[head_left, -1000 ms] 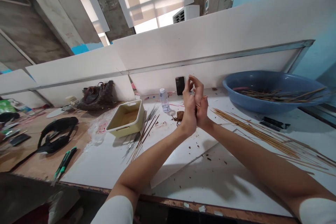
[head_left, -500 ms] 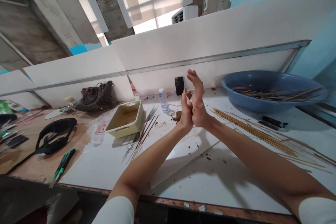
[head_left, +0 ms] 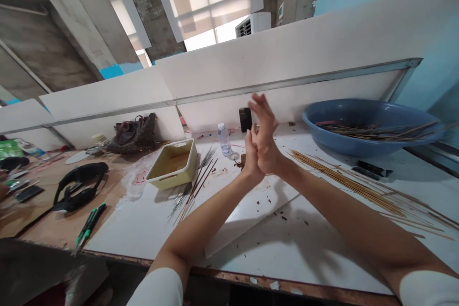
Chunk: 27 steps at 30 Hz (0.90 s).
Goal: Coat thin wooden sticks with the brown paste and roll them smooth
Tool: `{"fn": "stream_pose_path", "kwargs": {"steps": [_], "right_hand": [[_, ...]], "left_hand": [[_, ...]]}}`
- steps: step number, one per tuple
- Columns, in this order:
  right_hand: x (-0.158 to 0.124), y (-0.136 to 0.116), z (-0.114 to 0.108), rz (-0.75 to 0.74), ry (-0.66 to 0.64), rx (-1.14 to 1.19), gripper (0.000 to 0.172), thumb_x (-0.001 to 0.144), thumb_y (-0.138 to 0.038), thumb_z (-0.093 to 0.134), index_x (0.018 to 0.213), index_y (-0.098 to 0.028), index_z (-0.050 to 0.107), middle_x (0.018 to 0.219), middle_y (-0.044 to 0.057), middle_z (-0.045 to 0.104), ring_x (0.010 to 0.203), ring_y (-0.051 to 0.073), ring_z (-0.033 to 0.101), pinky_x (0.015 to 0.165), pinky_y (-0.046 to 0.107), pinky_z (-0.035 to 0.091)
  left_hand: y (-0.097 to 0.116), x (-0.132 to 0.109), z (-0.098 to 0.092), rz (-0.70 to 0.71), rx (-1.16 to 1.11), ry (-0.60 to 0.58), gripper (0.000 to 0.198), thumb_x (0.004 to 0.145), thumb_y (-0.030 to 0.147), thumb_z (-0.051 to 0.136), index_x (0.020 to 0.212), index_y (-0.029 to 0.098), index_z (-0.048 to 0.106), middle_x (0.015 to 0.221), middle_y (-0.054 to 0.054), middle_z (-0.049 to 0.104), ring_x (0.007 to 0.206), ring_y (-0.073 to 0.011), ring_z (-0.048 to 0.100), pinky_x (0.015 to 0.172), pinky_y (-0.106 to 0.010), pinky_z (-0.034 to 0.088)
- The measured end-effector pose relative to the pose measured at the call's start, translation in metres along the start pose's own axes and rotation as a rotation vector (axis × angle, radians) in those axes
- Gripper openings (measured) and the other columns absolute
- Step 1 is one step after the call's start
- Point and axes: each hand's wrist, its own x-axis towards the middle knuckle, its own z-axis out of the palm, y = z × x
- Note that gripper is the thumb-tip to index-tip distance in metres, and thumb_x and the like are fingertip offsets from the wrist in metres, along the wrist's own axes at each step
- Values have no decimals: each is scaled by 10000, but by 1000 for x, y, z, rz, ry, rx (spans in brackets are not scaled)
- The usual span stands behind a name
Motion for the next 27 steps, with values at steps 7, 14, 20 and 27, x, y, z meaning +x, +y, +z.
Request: {"fn": "stream_pose_path", "kwargs": {"steps": [7, 14, 20, 27], "right_hand": [[16, 51, -25, 116, -46, -386, 844, 1094, -829, 194, 1667, -273, 468, 1724, 174, 521, 1687, 455, 301, 1300, 766, 148], [20, 68, -32, 347, 5, -441, 801, 1123, -784, 121, 1306, -242, 682, 1178, 163, 818, 1150, 385, 699, 1150, 614, 390], [25, 56, -46, 289, 69, -397, 745, 1128, -780, 146, 1306, -268, 657, 1163, 145, 804, 1132, 362, 683, 1022, 490, 499], [28, 52, -51, 368, 29, -373, 702, 1147, -750, 187, 1225, -263, 686, 1048, 132, 808, 877, 315, 684, 879, 457, 509]], "left_hand": [[19, 3, -8, -586, -559, 39, 520, 1110, 543, 374, 1189, 163, 719, 1057, -205, 771, 1079, -347, 777, 959, -460, 680], [17, 19, -21, -739, -633, 228, 258, 979, 27, 483, 1134, 179, 622, 909, -94, 660, 748, -186, 715, 688, -292, 671], [27, 14, -16, -569, -325, -4, 259, 1071, -42, 487, 982, 123, 666, 869, -94, 691, 713, -107, 700, 682, -174, 619], [82, 21, -89, -185, 472, 12, 331, 1103, 381, 736, 867, 167, 647, 719, -22, 664, 548, -82, 541, 537, -212, 451]]}}
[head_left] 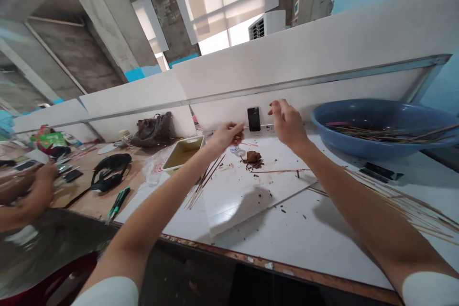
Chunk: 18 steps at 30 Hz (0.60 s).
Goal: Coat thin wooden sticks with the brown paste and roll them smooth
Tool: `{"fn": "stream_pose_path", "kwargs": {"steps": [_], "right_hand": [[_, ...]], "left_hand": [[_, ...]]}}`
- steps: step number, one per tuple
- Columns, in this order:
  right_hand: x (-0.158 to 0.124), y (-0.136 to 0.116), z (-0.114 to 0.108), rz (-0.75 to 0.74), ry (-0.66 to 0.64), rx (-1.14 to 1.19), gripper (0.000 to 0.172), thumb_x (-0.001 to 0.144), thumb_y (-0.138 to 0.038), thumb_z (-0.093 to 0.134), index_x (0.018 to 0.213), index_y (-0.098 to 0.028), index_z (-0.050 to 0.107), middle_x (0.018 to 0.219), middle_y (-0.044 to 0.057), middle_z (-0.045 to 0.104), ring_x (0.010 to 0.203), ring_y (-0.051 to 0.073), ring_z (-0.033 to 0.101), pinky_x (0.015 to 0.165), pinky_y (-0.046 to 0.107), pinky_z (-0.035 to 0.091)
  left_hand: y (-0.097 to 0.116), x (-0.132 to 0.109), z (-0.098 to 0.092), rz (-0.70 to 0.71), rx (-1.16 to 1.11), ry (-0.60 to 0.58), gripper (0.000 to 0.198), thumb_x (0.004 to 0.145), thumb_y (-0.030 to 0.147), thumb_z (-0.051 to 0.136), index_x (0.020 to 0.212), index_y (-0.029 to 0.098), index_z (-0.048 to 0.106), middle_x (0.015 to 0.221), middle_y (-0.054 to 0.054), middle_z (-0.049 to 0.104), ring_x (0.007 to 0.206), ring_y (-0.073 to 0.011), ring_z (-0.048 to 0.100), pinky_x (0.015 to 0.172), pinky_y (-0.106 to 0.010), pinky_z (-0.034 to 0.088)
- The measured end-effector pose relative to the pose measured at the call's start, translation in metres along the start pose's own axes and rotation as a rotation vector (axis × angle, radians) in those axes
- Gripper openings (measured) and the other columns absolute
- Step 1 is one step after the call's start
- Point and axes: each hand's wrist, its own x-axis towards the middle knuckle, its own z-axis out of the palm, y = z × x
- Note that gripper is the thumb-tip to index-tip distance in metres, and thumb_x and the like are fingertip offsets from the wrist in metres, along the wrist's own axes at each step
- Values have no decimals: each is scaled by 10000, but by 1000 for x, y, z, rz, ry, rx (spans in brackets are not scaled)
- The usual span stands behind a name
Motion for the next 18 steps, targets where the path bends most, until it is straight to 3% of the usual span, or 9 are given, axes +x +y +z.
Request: {"fn": "stream_pose_path", "kwargs": {"steps": [2, 5, 8, 11, 14, 16, 18], "right_hand": [[0, -1, 0, -7, -17, 13, 689, 1148, -749, 197, 1199, -267, 687, 1044, 131, 803, 876, 311, 686, 865, 448, 504], [-1, -2, 1, -35, -33, 32, 674, 1149, -741, 205, 1128, -270, 687, 1049, 136, 801, 922, 322, 696, 876, 448, 502], [-2, -2, 3, -56, -52, 33, 650, 1153, -712, 215, 1036, -275, 682, 1032, 140, 800, 975, 340, 706, 886, 451, 503], [-2, -1, 6, -68, -75, 11, 584, 1141, -678, 298, 984, -270, 684, 996, 145, 801, 983, 353, 713, 871, 453, 508], [-3, 0, 10, -61, -92, -7, 475, 1108, -612, 413, 995, -255, 705, 1031, 158, 818, 999, 357, 723, 860, 454, 519], [-4, 0, 11, -54, -107, -5, 403, 1085, -543, 454, 1009, -249, 718, 1056, 157, 828, 1010, 353, 731, 859, 455, 525], [-5, -1, 13, -50, -121, -1, 353, 1064, -490, 475, 1009, -247, 724, 1057, 151, 833, 1008, 348, 739, 861, 455, 528]], "left_hand": [[3, 2, -46, -9, 384, 163, 338, 1122, 419, 688, 889, 177, 647, 724, -9, 673, 549, -85, 544, 566, -225, 452], [3, 2, -112, -65, 559, 262, 225, 1062, 329, 742, 909, 183, 666, 740, -12, 719, 600, -120, 612, 670, -267, 519], [-5, -3, -162, -99, 729, 325, 150, 894, 236, 870, 929, 181, 734, 708, 2, 736, 704, -183, 688, 787, -302, 549], [-21, -9, -198, -115, 845, 365, 289, 772, 192, 917, 1013, 184, 759, 748, 1, 781, 957, -257, 749, 935, -321, 557], [-38, -14, -222, -141, 908, 358, 247, 763, 216, 935, 943, 174, 772, 814, -29, 803, 1091, -313, 746, 1009, -356, 563], [-50, -17, -234, -150, 921, 342, 244, 846, 289, 930, 980, 142, 789, 971, -61, 821, 1136, -346, 741, 1035, -404, 586], [-60, -18, -241, -135, 898, 332, 356, 987, 402, 851, 1209, 135, 776, 1244, -83, 783, 1189, -351, 735, 1038, -473, 628]]}}
